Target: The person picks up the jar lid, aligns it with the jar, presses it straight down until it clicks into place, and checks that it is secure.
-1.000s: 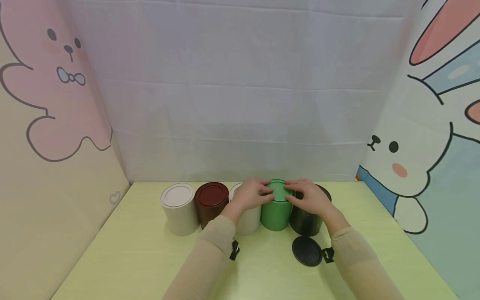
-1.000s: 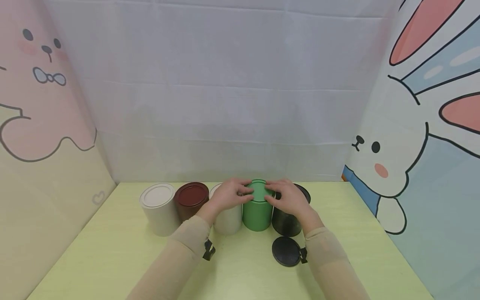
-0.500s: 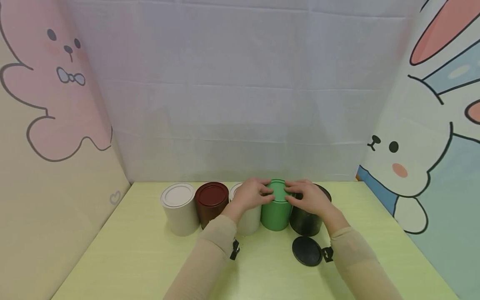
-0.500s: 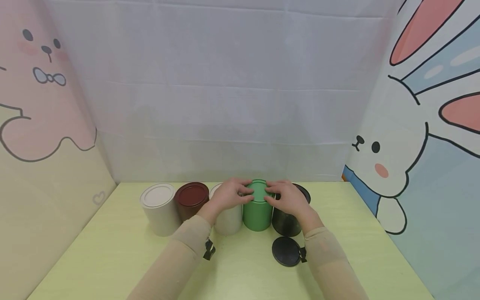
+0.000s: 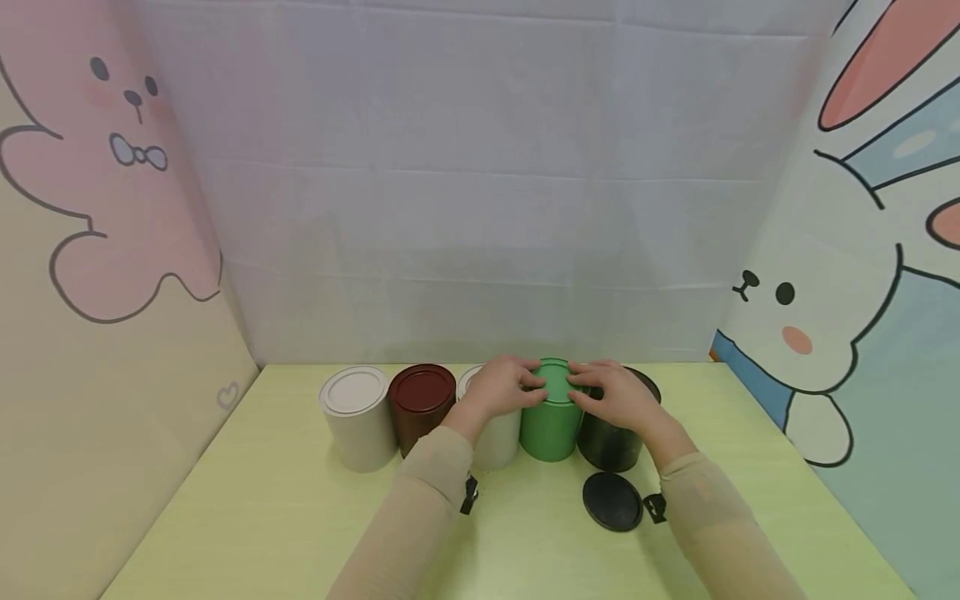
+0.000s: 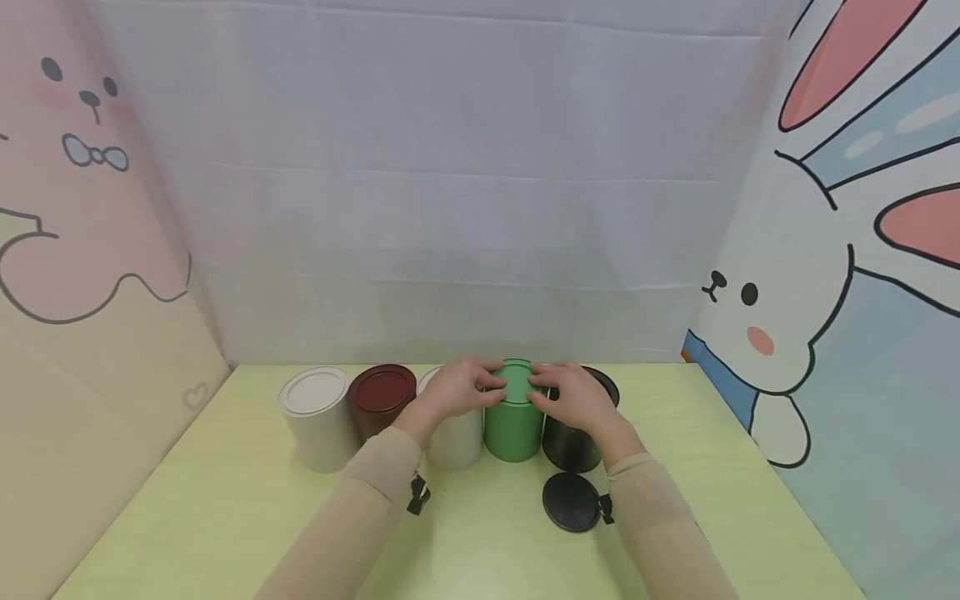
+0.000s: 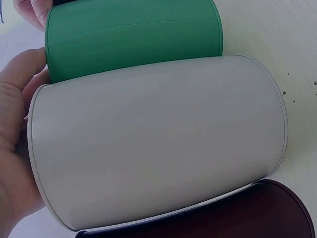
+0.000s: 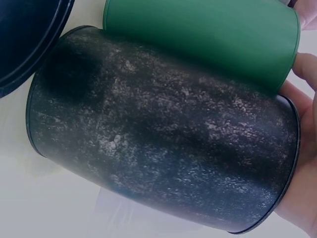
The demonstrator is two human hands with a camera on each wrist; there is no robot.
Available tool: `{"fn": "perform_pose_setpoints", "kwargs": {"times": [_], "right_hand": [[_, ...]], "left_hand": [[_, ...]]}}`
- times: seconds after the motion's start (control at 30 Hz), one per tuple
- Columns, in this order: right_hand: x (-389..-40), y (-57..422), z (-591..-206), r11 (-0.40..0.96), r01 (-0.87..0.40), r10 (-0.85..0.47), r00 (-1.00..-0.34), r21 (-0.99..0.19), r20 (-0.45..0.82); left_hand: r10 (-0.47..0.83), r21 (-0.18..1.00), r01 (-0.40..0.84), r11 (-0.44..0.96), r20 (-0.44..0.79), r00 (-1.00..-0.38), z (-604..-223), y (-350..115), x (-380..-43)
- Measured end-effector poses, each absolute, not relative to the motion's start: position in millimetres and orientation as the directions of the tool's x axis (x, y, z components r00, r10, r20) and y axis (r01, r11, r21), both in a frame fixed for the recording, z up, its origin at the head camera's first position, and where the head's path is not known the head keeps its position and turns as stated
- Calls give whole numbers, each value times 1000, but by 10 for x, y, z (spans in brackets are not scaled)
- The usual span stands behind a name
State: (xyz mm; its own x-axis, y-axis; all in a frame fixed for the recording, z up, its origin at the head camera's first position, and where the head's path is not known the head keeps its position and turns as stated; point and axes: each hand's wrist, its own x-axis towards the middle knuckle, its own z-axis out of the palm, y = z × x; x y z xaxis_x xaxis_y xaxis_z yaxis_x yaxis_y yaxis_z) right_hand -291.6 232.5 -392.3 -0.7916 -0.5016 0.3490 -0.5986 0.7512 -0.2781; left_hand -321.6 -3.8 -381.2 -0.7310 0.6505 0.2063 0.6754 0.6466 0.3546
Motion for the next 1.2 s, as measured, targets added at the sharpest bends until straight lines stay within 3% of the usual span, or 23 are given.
{"fn": "perform_pose_setpoints", "kwargs": {"times": [0.73,1.2], "right_hand": [[-2883,2302,-3880,756,-607,-520,-784,-246,338],[-2887,2323,-3950,741,-617,-516,-775,-265,365]], "left_hand": [[650,356,666,656,182,-738,-3815,-44,-3232],[657,351,696,626,242,-714,-3861,-55,-3220]]}}
